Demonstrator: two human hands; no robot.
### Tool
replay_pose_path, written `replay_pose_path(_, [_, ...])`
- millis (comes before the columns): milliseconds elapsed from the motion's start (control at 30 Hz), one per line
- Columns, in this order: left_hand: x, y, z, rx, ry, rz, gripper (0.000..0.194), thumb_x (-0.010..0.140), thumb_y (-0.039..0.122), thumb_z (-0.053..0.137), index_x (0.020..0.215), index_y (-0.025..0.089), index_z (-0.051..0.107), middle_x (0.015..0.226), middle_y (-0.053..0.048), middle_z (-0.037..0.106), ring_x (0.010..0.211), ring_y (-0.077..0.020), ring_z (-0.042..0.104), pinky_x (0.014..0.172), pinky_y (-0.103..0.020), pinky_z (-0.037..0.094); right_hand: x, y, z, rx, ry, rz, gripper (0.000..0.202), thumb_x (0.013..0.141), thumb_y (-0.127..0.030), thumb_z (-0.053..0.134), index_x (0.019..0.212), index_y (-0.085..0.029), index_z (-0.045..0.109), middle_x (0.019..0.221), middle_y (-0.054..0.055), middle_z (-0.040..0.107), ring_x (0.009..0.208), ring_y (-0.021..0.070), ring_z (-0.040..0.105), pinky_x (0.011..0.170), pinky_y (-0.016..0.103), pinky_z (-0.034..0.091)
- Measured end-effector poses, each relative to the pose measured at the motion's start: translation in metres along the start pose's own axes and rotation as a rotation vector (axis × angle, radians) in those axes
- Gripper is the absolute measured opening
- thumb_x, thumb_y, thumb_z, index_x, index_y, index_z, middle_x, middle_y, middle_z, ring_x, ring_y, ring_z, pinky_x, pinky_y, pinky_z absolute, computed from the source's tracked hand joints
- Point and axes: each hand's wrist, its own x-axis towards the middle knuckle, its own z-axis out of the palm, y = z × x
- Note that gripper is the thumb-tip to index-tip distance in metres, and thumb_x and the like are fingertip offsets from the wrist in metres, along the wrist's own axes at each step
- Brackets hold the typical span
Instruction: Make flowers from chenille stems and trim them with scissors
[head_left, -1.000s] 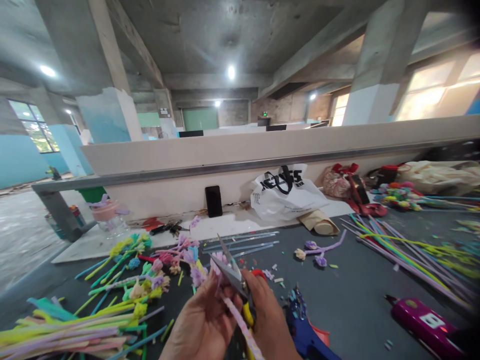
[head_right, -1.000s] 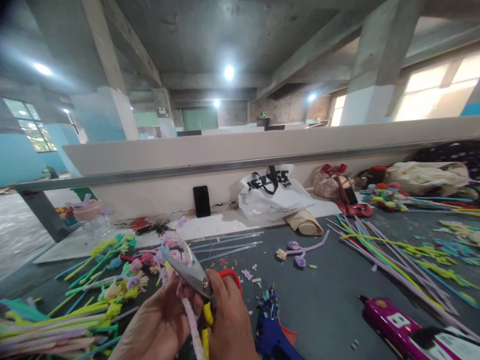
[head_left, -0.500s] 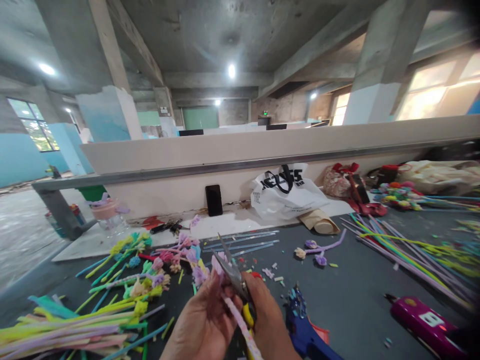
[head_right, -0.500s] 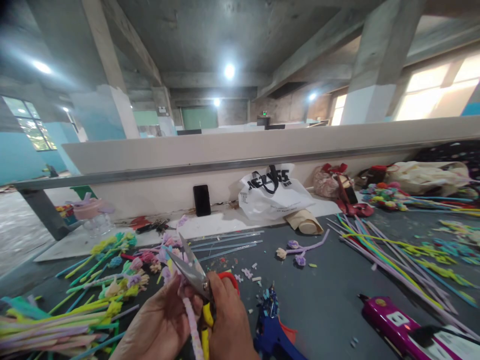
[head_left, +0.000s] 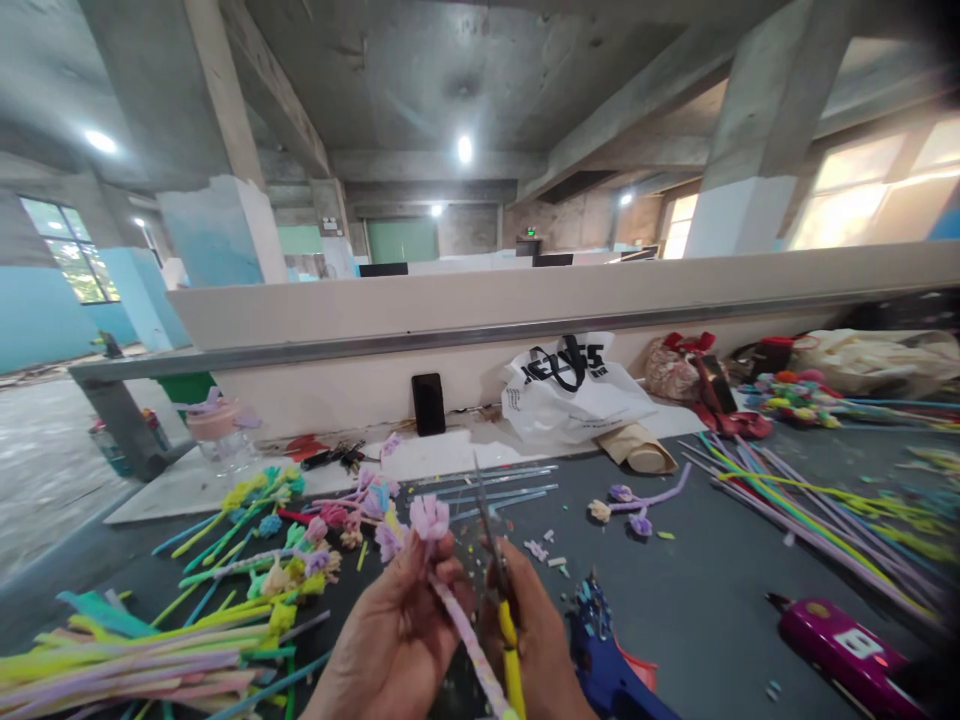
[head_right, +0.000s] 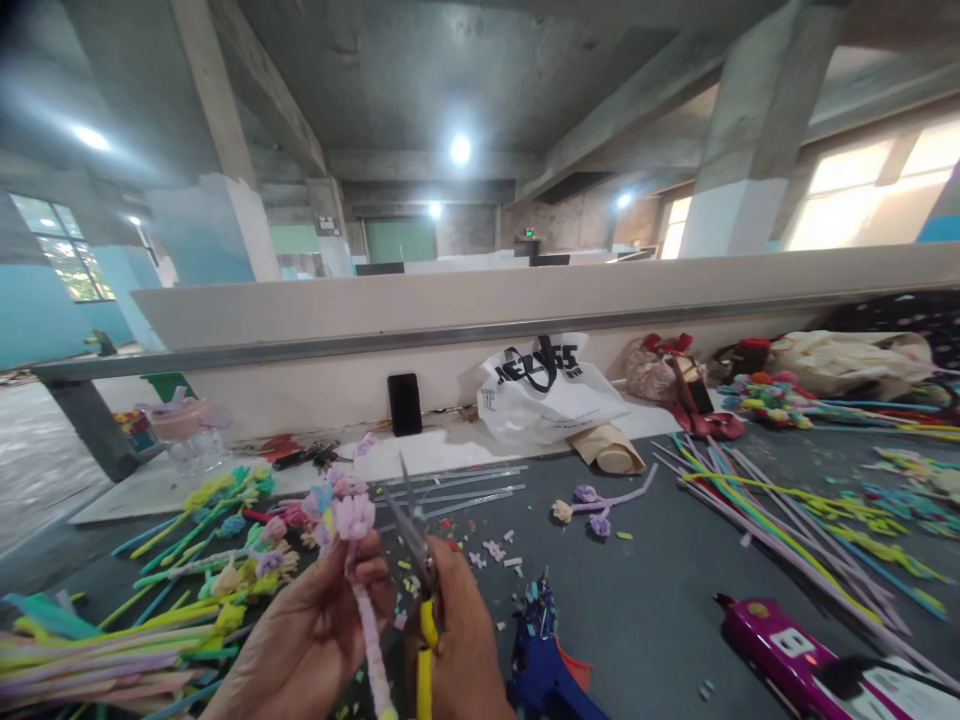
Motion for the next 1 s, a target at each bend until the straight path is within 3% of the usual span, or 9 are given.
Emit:
replay_pose_path(200, [0.001, 0.003, 0.0, -0.022, -0.042, -0.006, 0.029, 0.086, 0.012, 0.034, 0.072, 0.008, 0.059, 0.066, -0.006, 0.059, 0.05, -0.008, 0.049, 0.051, -0.024, 0.046, 0.0, 0.004, -0.002, 0.016, -0.062, 0.067, 0.052, 0.07, -0.019, 0.055, 0.12, -0.022, 0.045, 0.107, 0.006, 0.06, 0.096, 0.0214, 0.058, 0.081, 0.028, 0.047])
replay_pose_path(367, [0.001, 0.0, -0.003, 0.031, -0.048, -0.06, 0.026, 0.084, 0.011, 0.038, 0.071, 0.007, 0.06, 0.064, -0.006, 0.057, 0.052, -0.0098, 0.051, 0.052, -0.026, 0.046, 0.001, -0.004, -0.004, -0.078, -0.062, 0.029, 0.05, 0.069, -0.014, 0.052, 0.118, -0.025, 0.047, 0.1, 0.005, 0.058, 0.09, 0.0193, 0.058, 0.08, 0.028, 0.047])
replay_pose_path(600, [0.002, 0.0, -0.006, 0.158, -0.037, -0.004, 0.026, 0.082, 0.008, 0.041, 0.065, 0.008, 0.061, 0.058, -0.006, 0.057, 0.049, -0.0113, 0.052, 0.05, -0.027, 0.046, 0.002, -0.003, -0.01, -0.237, -0.115, -0.041, 0.053, 0.07, -0.015, 0.052, 0.121, -0.026, 0.041, 0.1, 0.005, 0.056, 0.091, 0.0209, 0.058, 0.078, 0.03, 0.047])
replay_pose_path(1000, [0.002, -0.001, -0.007, 0.179, -0.051, -0.016, 0.019, 0.08, 0.008, 0.044, 0.07, 0.01, 0.06, 0.061, -0.006, 0.058, 0.051, -0.0117, 0.051, 0.051, -0.027, 0.046, 0.001, -0.001, -0.01, -0.239, -0.146, -0.043, 0.055, 0.069, -0.015, 0.053, 0.122, -0.027, 0.039, 0.101, 0.006, 0.056, 0.088, 0.0213, 0.058, 0.075, 0.029, 0.048])
